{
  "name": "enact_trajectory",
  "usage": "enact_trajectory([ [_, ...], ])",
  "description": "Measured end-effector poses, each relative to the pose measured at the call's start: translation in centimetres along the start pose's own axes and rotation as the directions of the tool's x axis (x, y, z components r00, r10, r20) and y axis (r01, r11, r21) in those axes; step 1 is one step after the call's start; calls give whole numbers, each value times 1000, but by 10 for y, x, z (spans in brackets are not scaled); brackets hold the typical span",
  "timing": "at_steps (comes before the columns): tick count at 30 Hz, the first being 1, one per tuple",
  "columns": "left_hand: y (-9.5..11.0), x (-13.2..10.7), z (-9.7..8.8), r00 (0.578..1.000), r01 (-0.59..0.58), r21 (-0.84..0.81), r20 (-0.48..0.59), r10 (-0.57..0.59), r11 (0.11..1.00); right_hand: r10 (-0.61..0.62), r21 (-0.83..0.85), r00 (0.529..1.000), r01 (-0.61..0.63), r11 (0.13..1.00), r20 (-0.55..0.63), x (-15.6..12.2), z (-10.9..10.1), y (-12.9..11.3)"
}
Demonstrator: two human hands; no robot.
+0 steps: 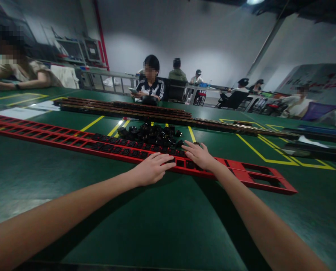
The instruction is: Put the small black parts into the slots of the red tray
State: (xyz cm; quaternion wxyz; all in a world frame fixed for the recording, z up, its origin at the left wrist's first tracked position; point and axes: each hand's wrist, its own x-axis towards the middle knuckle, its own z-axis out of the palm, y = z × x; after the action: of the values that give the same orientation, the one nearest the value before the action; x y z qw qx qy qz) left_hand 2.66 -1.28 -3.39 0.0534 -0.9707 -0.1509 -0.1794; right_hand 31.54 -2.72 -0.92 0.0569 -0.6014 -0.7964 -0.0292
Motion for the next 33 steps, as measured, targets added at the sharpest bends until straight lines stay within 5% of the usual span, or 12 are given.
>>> enact_trajectory([
  [24, 0, 1, -1, 1000, -11, 25, 10, 11, 1000, 98, 44, 985, -105, 994, 139, 6, -3, 1],
  [33, -1, 1, 0, 1000, -6, 19, 3, 6, 1000, 97, 7, 990, -98, 995, 107, 5, -4, -2],
])
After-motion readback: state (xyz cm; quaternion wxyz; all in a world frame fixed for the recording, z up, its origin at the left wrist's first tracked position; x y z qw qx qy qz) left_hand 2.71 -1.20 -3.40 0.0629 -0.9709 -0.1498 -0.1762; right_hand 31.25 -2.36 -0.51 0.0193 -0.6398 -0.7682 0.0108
